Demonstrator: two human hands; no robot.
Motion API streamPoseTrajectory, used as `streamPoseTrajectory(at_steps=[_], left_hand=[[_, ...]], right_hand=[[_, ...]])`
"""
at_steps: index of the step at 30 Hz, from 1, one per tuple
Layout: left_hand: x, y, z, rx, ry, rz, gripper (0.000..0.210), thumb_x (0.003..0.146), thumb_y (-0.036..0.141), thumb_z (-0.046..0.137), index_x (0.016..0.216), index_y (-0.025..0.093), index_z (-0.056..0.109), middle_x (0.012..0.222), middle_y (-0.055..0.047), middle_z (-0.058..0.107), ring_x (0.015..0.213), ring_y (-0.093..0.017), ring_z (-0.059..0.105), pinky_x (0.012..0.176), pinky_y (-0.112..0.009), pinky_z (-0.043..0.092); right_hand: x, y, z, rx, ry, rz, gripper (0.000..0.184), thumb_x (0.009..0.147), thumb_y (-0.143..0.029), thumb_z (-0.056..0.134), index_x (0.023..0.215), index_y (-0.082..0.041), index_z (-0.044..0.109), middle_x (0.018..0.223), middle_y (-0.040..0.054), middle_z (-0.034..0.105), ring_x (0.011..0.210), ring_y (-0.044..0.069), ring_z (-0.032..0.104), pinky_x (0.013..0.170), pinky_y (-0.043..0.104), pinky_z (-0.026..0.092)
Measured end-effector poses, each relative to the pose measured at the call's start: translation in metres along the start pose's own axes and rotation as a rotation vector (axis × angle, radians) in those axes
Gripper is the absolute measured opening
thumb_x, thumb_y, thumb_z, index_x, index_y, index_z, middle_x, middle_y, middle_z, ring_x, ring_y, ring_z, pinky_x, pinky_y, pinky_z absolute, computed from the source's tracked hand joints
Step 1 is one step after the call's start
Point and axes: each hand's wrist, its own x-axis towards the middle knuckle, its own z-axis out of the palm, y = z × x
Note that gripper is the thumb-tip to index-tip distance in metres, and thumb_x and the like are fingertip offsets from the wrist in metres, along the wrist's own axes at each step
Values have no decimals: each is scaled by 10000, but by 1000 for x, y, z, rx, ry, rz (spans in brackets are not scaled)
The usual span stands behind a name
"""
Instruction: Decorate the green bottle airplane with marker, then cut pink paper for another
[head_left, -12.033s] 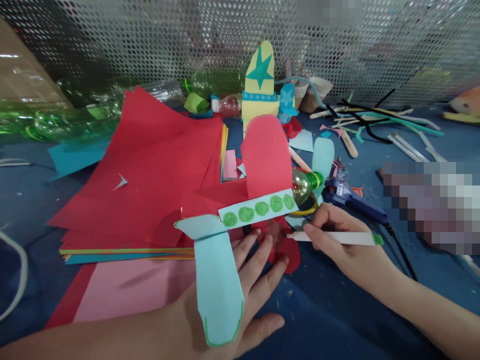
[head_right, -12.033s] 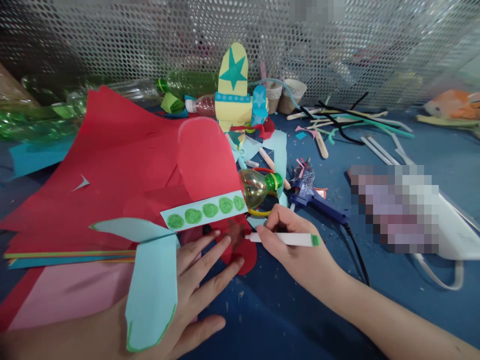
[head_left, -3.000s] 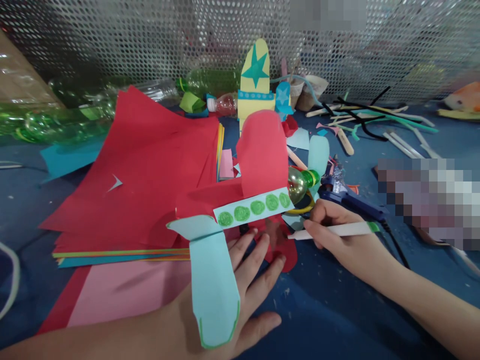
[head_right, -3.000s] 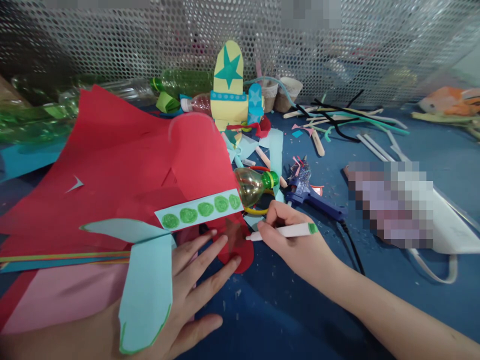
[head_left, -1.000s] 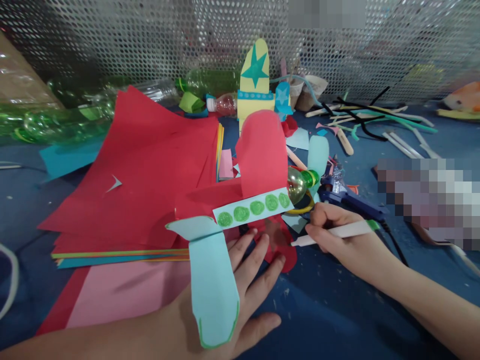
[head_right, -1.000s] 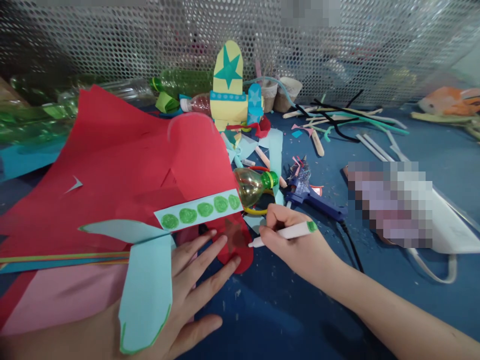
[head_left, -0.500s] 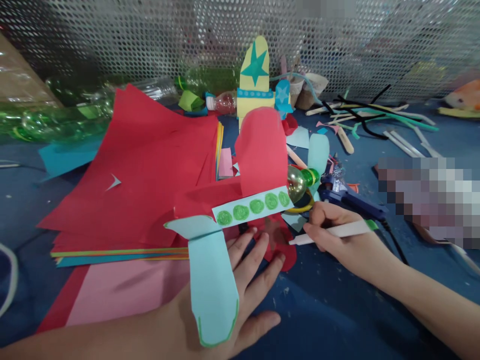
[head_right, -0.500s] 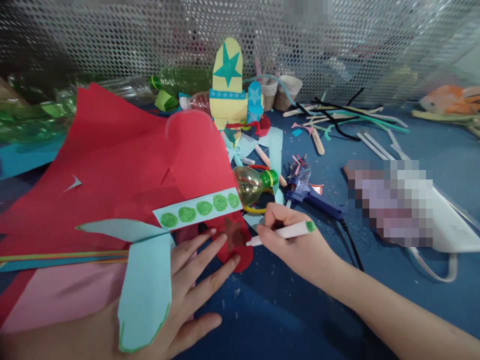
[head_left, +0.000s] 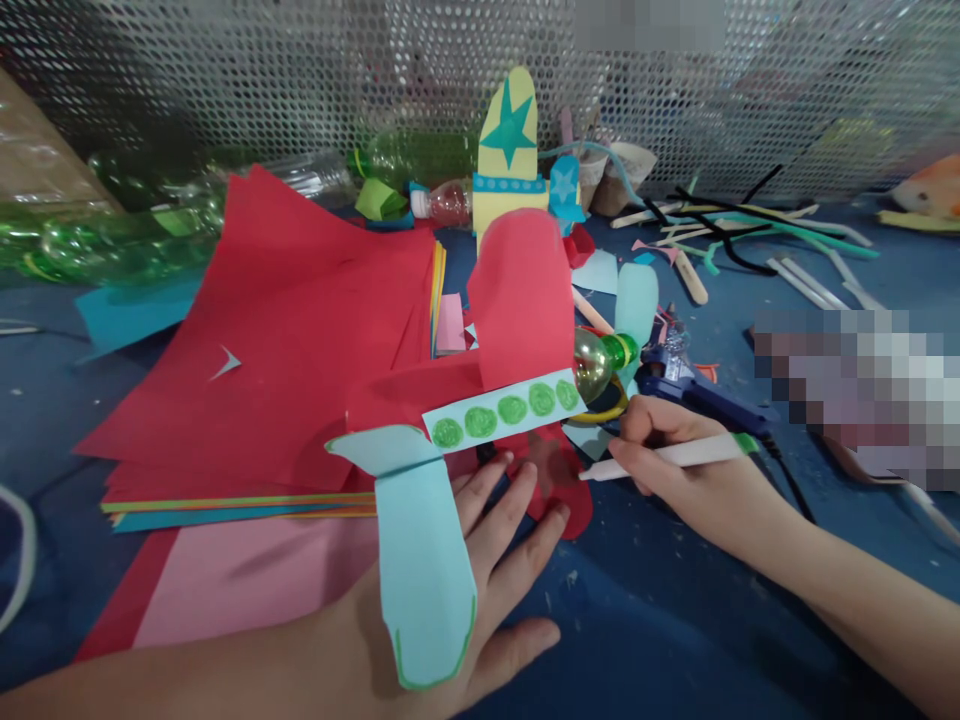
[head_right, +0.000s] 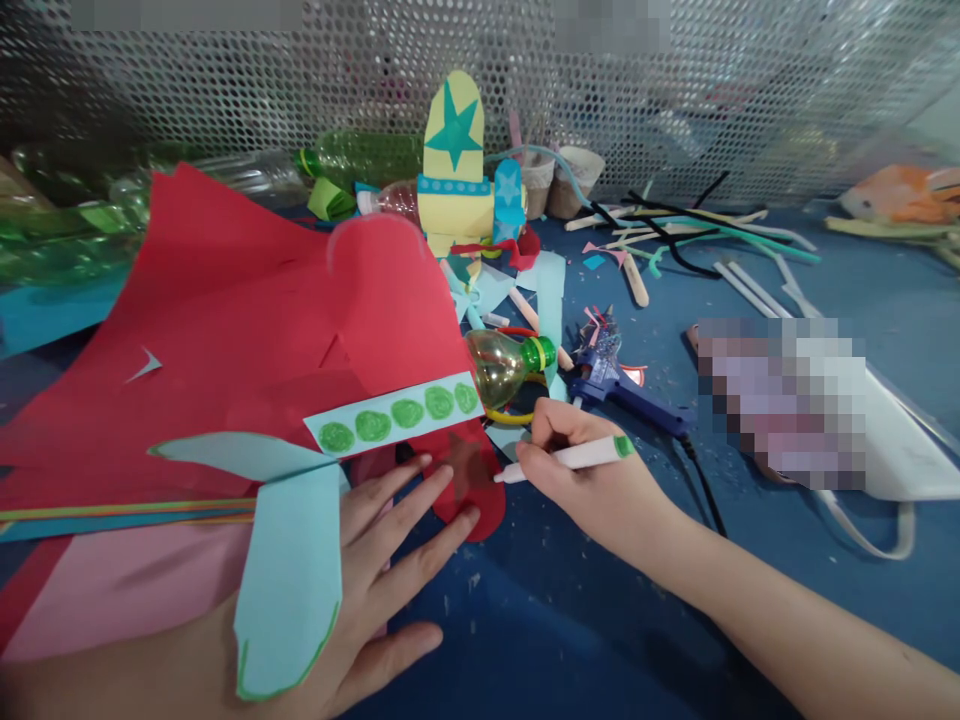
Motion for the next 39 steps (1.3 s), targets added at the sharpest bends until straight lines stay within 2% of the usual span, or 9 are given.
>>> streamPoseTrajectory(at_steps=[6, 13, 21, 26, 39], left_hand=[[1, 0, 1, 6, 1, 8, 535, 982, 481, 384, 1463, 246, 405, 1526, -116, 352, 1379, -334, 283, 1104, -470, 111], [1, -1, 1, 24, 27, 9, 546, 970, 504, 403, 1452, 247, 422, 1517, -112, 371, 1352, -334, 334, 1087, -471, 197], [1, 0, 0, 24, 27, 3, 530, 985, 496, 377, 1456, 254, 416, 1516, -105, 378, 1361, -325, 322, 1089, -463, 176], [1, 1, -5, 42, -18, -15, 518, 988, 502, 380, 1457, 282, 411, 1524, -79, 376, 1363, -307, 331, 1094, -449, 187], [1, 2, -6, 58, -44, -18, 587, 944, 545, 470, 1465, 285, 394, 1535, -73, 365, 1380, -306, 310, 1103, -452, 192]], right_hand=[[-1, 0, 0, 2, -4, 14, 230, 784, -231, 514, 589, -247, 393, 490, -70, 416, 432, 95, 358, 417, 236, 290], [-1, -1, 0, 31, -22, 12, 241, 786, -233, 516, 578, -246, 394, 495, -72, 404, 441, 93, 353, 424, 233, 290], [0, -1, 1, 23, -16, 26, 242, 780, -225, 520, 581, -248, 382, 484, -73, 403, 430, 94, 343, 413, 236, 276], [-1, -2, 0, 1, 16, 37, 239, 791, -239, 528, 593, -242, 395, 499, -70, 413, 442, 93, 351, 423, 233, 284], [0, -1, -1, 6, 15, 31, 248, 781, -227, 525, 584, -247, 375, 486, -74, 393, 431, 95, 349, 416, 236, 285]])
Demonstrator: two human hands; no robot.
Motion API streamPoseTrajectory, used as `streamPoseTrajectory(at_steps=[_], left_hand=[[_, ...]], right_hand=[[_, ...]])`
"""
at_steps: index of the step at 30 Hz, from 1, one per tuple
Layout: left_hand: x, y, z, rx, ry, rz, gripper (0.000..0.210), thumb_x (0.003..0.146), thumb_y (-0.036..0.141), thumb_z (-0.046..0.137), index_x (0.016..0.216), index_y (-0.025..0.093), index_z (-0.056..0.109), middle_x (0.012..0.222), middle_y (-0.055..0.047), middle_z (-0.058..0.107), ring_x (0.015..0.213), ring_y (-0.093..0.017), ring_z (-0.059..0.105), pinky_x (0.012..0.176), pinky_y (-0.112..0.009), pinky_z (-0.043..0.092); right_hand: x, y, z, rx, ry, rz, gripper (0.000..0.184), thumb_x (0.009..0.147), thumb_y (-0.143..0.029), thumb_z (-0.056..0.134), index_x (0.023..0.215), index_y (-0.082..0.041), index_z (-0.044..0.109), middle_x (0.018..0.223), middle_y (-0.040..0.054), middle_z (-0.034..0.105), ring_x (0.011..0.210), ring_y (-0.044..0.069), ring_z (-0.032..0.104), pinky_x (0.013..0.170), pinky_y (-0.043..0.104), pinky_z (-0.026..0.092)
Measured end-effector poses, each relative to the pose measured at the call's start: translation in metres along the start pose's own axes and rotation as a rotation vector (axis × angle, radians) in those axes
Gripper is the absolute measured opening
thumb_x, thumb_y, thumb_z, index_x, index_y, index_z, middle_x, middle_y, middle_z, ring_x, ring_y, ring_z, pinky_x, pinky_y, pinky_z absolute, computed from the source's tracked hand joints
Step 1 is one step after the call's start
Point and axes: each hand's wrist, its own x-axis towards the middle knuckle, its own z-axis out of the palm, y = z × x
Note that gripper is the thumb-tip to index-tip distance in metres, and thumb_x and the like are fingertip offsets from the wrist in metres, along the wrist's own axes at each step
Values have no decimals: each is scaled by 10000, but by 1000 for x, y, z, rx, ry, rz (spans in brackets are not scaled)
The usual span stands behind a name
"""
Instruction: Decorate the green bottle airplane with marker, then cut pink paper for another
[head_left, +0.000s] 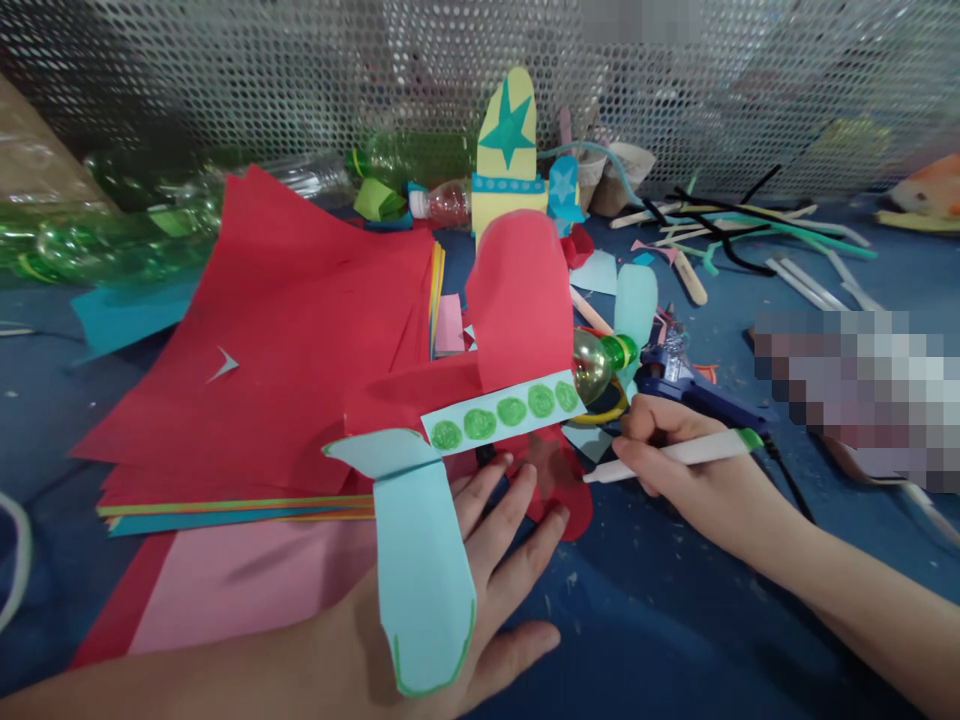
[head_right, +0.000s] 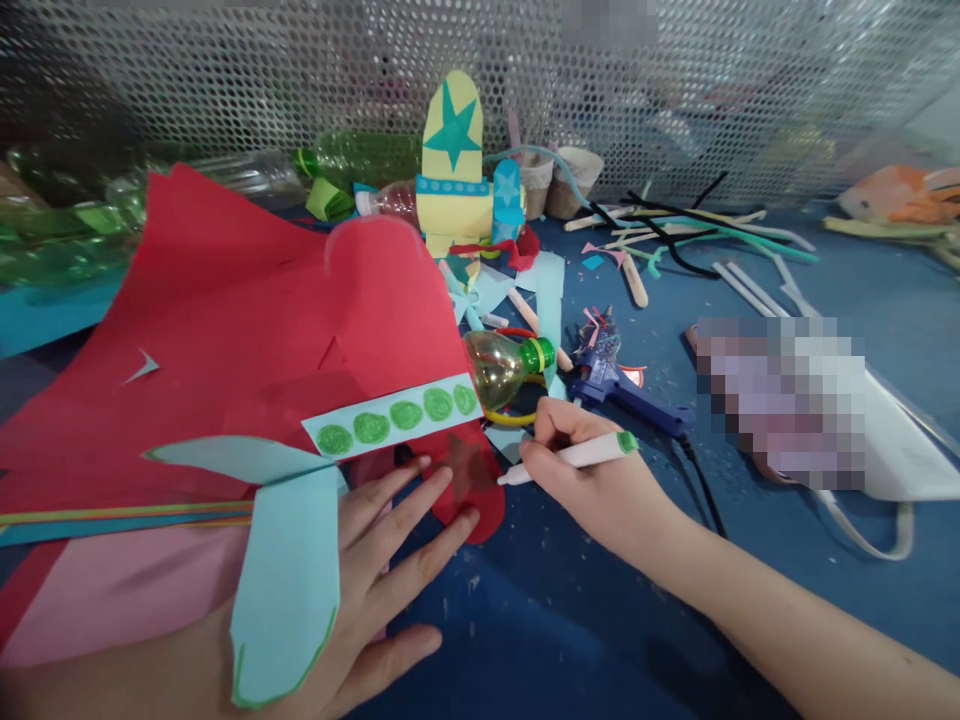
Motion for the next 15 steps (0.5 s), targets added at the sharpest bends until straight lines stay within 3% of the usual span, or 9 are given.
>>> streamPoseTrajectory(at_steps=[15], left_hand=[[0, 0, 1, -13, 29, 1, 547, 971, 513, 428, 1463, 276, 403, 1536, -80, 363, 1353, -317, 359, 1090, -458, 264]], right_hand=[[0, 0, 1, 10, 4, -9, 254, 781, -230, 529, 580, -245, 375, 488, -71, 399, 434, 93, 362, 423, 233, 296]])
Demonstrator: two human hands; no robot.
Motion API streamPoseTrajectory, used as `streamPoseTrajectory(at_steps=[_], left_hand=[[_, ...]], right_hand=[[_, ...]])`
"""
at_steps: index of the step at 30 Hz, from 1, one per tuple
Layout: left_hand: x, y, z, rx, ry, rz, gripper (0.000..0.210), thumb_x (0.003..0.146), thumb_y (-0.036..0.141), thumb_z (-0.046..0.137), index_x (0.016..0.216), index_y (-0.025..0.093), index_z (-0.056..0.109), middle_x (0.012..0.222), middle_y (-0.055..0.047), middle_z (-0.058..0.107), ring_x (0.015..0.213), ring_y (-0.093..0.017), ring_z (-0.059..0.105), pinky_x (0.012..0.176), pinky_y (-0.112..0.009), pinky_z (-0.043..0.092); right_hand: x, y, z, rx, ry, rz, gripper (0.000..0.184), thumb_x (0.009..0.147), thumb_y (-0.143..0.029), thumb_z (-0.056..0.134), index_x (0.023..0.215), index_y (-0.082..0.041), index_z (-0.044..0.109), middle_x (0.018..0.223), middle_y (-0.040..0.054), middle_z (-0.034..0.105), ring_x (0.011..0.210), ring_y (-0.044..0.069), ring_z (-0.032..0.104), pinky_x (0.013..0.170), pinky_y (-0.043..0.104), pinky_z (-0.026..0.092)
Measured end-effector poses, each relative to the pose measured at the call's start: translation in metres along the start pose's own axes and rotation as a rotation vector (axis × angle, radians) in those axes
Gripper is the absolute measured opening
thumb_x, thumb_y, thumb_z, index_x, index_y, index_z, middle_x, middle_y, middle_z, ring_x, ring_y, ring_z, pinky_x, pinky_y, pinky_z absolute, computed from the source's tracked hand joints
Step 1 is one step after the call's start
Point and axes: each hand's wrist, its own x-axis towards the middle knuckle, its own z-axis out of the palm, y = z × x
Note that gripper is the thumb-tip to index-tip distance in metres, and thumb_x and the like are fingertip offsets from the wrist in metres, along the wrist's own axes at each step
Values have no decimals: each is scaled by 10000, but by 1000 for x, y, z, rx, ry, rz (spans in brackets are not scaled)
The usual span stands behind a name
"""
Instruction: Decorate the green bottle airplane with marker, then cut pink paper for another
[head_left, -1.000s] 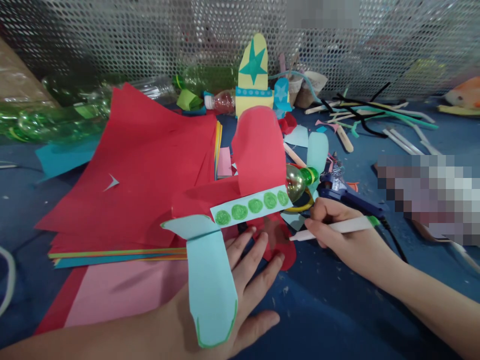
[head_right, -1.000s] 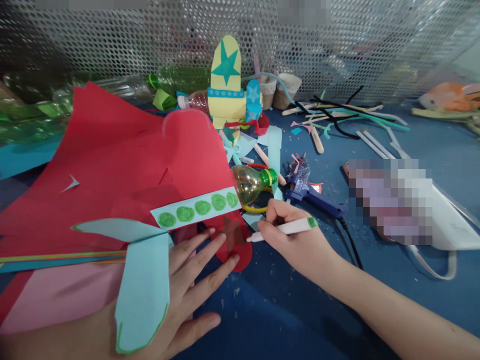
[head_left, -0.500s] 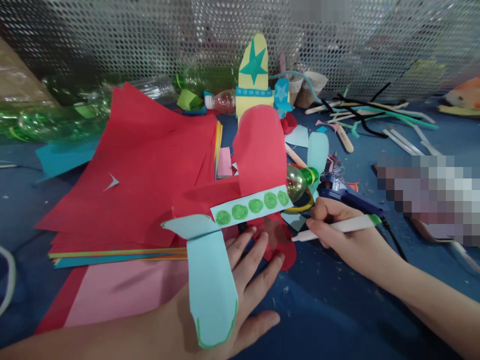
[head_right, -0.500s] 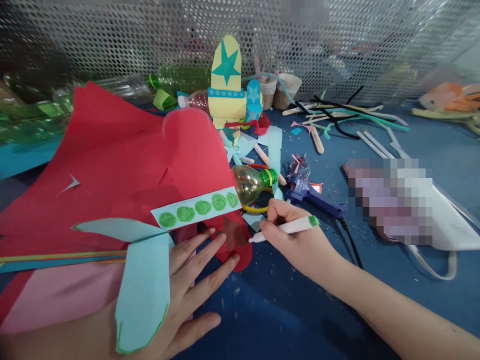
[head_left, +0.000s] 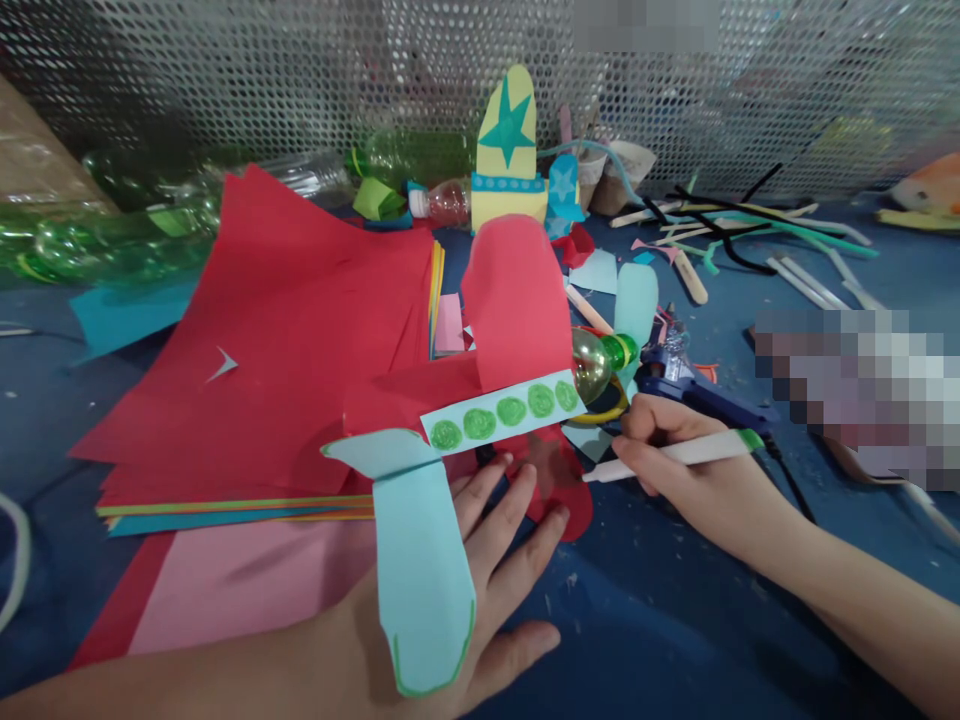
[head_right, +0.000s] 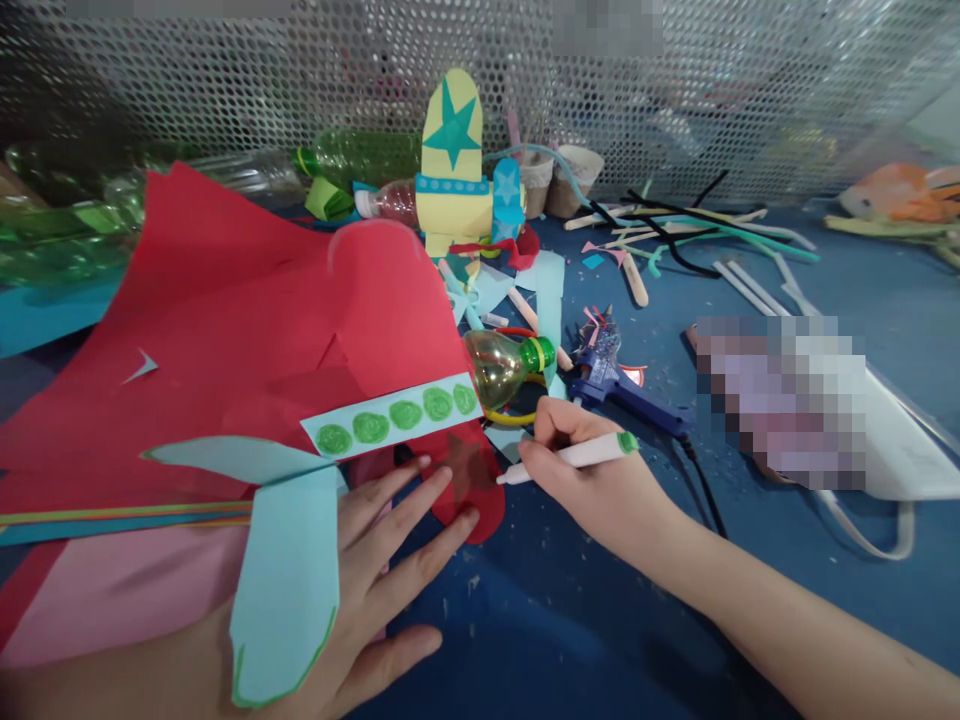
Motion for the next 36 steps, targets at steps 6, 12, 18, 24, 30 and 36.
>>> streamPoseTrajectory(at_steps=[6, 12, 18, 24, 30, 36], left_hand=[[1, 0, 1, -4, -4, 0, 555, 965, 515, 435, 1463, 273, 402, 1533, -84, 364, 1359, -321, 346, 1095, -465, 226], [0, 0, -2, 17, -28, 0, 567, 963, 529, 437, 1472, 285, 383, 1539, -74, 359, 1379, -306, 318, 1097, -457, 204], [0, 0, -2, 30, -20, -2, 562, 966, 529, 429, 1472, 287, 386, 1541, -78, 357, 1361, -309, 353, 1092, -457, 253], [1, 0, -3, 35, -10, 2, 549, 968, 522, 428, 1463, 285, 402, 1531, -70, 375, 1366, -301, 342, 1103, -448, 219], [1, 0, -2, 22, -24, 8, 578, 953, 539, 452, 1467, 283, 392, 1535, -76, 363, 1372, -307, 326, 1098, -449, 207], [1, 0, -3, 23, -21, -1, 564, 958, 528, 449, 1464, 285, 396, 1533, -68, 369, 1364, -304, 337, 1103, -449, 199]], right_hand=[[1, 0, -1, -10, 7, 2, 256, 773, -220, 523, 574, -247, 365, 486, -75, 382, 429, 91, 326, 406, 232, 271], [-1, 0, -1, -13, 12, 3, 266, 776, -215, 529, 570, -243, 364, 490, -71, 386, 435, 92, 334, 416, 232, 278], [0, -2, -2, -11, 10, 9, 245, 782, -237, 535, 579, -237, 398, 492, -65, 407, 439, 92, 348, 418, 230, 286], [0, -2, -1, -2, 11, 17, 250, 766, -229, 525, 572, -241, 367, 483, -72, 383, 429, 89, 328, 401, 233, 268], [0, -2, -2, 3, -4, 9, 271, 760, -214, 513, 567, -247, 325, 490, -74, 366, 422, 88, 322, 400, 239, 259], [0, -3, -2, 18, 2, 14, 274, 752, -201, 524, 568, -247, 327, 495, -75, 358, 420, 91, 320, 408, 246, 259]])
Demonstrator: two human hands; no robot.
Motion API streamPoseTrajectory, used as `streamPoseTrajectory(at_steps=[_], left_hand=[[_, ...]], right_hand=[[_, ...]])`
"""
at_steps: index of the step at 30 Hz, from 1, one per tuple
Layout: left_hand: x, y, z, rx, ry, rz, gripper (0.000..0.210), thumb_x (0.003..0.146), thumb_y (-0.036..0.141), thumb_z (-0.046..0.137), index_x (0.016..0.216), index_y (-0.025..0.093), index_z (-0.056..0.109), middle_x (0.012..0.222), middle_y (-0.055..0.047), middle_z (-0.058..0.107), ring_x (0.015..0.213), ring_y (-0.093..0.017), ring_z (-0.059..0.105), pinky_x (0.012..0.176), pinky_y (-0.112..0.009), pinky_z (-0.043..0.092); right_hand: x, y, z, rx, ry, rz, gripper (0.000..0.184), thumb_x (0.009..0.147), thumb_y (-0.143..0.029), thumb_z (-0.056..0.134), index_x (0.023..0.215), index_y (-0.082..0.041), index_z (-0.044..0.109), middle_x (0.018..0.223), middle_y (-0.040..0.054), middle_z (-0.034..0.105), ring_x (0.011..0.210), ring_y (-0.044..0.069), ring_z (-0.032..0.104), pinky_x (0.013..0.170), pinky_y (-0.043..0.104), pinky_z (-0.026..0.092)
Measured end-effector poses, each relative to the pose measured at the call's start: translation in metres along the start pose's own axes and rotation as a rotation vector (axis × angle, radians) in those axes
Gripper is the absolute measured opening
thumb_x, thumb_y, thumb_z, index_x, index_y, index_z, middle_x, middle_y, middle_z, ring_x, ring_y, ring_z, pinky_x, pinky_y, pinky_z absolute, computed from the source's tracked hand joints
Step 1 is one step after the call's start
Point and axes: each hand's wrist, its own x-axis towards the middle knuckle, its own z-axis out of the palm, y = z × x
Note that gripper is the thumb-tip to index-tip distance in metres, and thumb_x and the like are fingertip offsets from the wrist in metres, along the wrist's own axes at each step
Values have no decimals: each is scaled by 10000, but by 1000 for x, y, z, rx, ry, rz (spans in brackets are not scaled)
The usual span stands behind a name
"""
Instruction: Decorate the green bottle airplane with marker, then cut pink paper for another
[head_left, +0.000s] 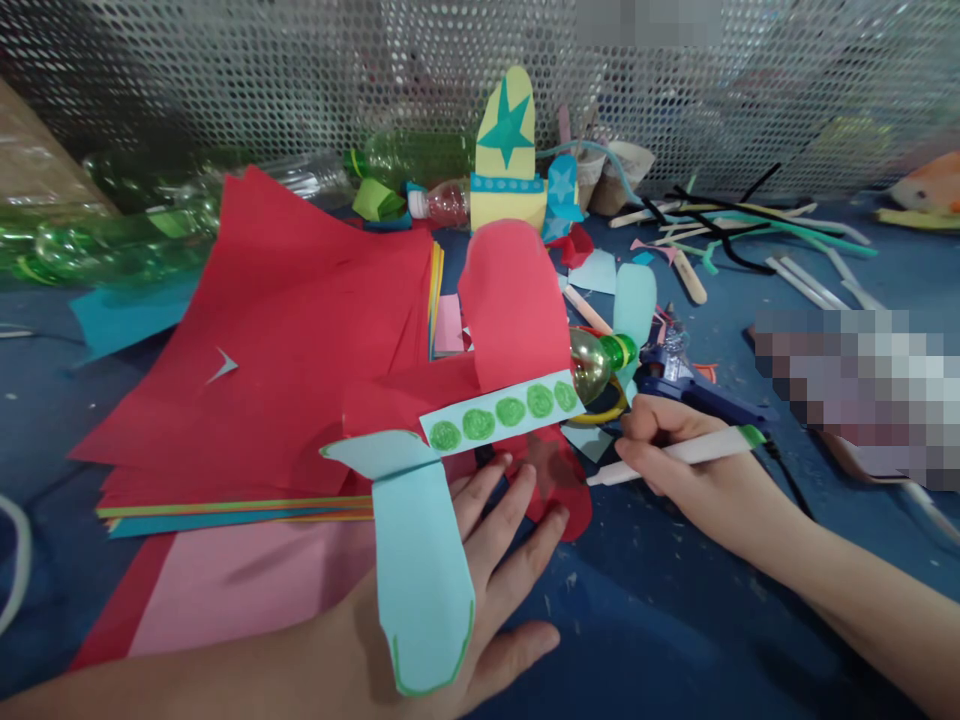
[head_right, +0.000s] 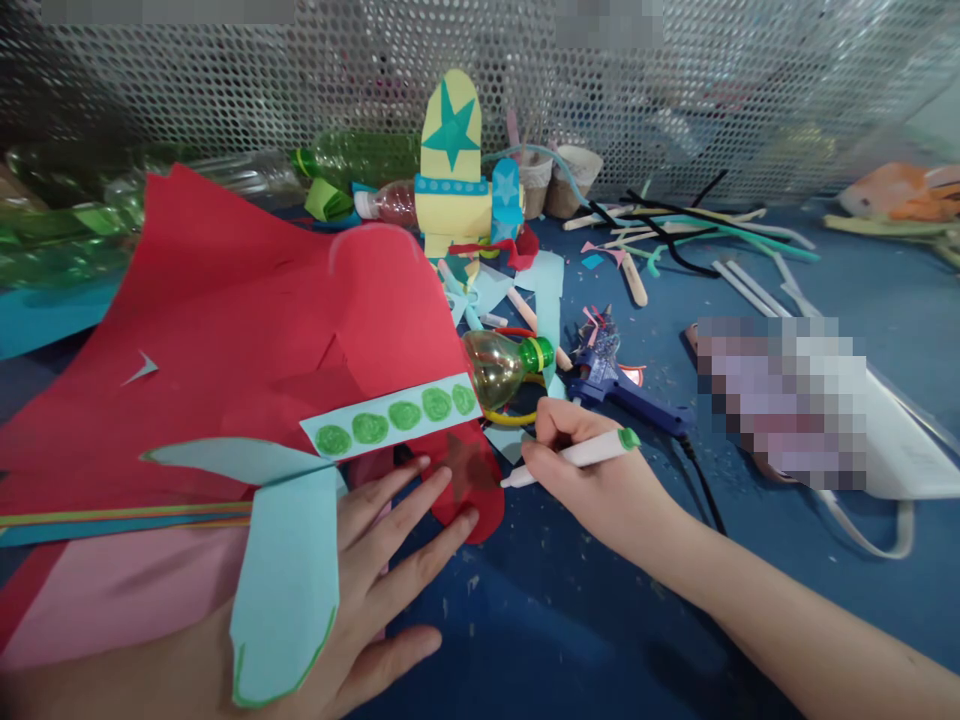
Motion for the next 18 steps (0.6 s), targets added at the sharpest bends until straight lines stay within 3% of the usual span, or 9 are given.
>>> streamPoseTrajectory(at_steps=[9, 14, 18], left_hand=[[0, 0, 1, -23, -35, 5, 645, 903, 525, 545, 1476, 286, 371, 1552, -72, 335, 1411, -302, 259, 1125, -442, 112], [-2, 0, 1, -5, -45, -3, 660, 906, 541, 525, 1490, 298, 338, 1558, -70, 323, 1430, -301, 237, 1119, -450, 144], [-4, -1, 3, -12, 16, 4, 598, 947, 518, 466, 1481, 273, 357, 1549, -74, 341, 1436, -300, 232, 1129, -455, 172]], right_hand=[[-1, 5, 0, 32, -41, -1, 240, 763, -237, 504, 575, -246, 355, 525, -77, 334, 449, 88, 287, 413, 237, 246], [1, 3, 0, 31, -12, -21, 269, 746, -230, 537, 558, -244, 345, 519, -75, 328, 475, 95, 283, 428, 234, 244], [1, 7, 0, 177, -8, 47, 280, 794, -295, 577, 577, -244, 408, 444, -80, 380, 414, 95, 314, 406, 235, 239]])
